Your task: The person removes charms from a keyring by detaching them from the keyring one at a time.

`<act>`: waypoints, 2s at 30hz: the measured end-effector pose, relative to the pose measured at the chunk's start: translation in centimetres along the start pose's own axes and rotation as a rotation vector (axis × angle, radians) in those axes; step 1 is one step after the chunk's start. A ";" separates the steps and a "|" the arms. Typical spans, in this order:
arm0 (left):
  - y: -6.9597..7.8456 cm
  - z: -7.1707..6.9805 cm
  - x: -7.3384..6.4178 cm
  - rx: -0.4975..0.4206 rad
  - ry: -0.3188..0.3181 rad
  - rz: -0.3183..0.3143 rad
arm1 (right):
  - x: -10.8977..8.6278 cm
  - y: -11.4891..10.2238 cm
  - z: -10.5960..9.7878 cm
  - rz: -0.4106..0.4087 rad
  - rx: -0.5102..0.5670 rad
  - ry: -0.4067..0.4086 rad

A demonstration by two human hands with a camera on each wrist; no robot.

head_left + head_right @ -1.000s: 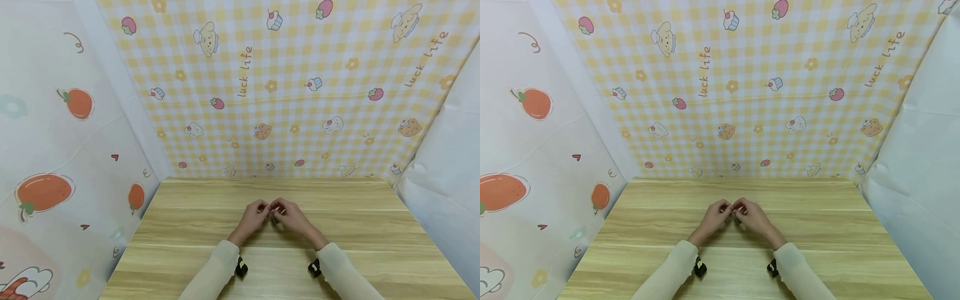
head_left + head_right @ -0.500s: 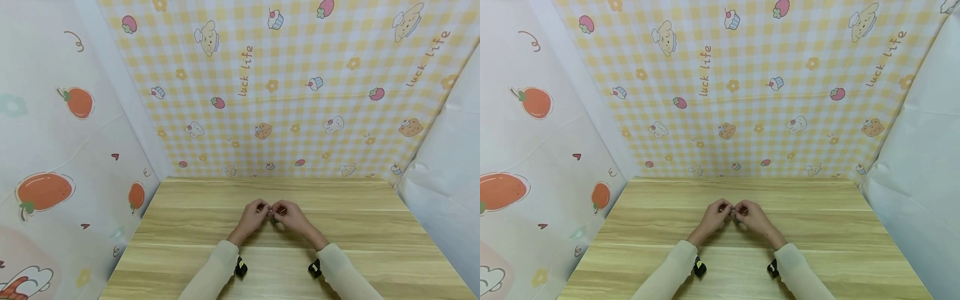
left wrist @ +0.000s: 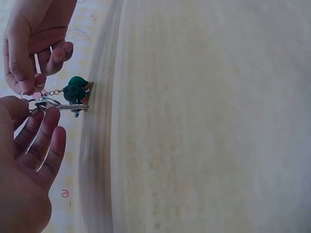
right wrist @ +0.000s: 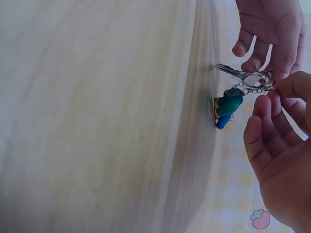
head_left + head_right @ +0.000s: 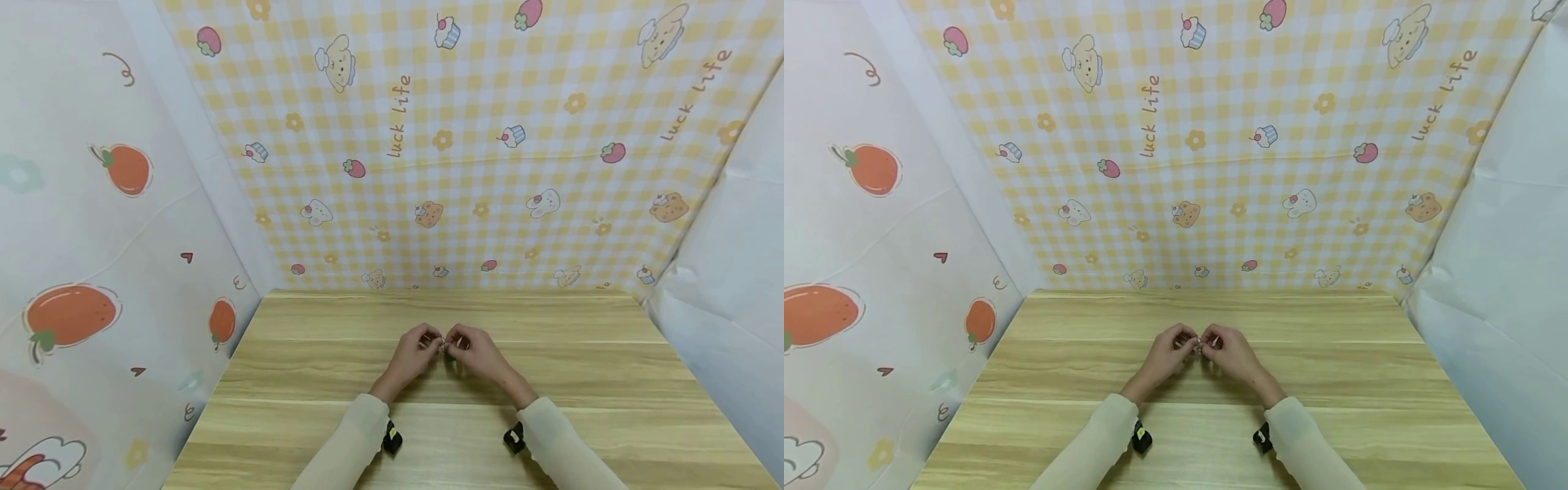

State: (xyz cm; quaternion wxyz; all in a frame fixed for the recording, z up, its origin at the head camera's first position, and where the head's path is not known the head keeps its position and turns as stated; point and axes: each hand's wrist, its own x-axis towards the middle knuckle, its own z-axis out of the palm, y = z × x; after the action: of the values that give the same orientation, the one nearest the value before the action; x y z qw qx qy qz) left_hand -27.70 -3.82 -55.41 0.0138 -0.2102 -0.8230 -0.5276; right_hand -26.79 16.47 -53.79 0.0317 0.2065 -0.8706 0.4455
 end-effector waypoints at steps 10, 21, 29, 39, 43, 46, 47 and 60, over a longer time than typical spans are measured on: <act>0.6 0.0 -0.1 0.053 -0.016 0.072 | 0.0 -0.2 0.1 0.034 0.039 -0.018; 0.8 0.0 -0.1 0.122 0.018 0.137 | 0.0 -0.2 0.2 0.060 0.078 -0.030; 0.5 0.3 -0.3 0.120 0.019 0.171 | -0.1 -0.6 0.0 0.083 0.121 -0.063; 0.6 0.4 -0.2 0.121 0.022 0.222 | 0.0 -0.4 0.2 0.096 0.054 -0.048; 0.8 0.5 -0.2 0.119 0.019 0.222 | -0.1 -0.5 0.2 0.100 0.035 -0.029; 0.9 0.6 -0.2 0.118 0.019 0.225 | -0.2 -0.7 0.1 0.104 0.036 -0.017; 0.9 0.6 -0.2 0.119 0.020 0.228 | -0.2 -0.8 0.1 0.106 0.034 -0.013; 1.1 0.5 -0.2 0.061 0.055 0.187 | -0.2 -0.5 0.4 0.071 0.025 0.026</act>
State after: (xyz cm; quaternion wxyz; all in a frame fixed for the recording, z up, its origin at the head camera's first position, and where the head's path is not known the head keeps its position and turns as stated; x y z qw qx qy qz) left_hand -27.03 -3.06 -54.77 0.0922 -0.2711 -0.8146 -0.5044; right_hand -26.32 15.96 -53.65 0.0246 0.1701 -0.8712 0.4598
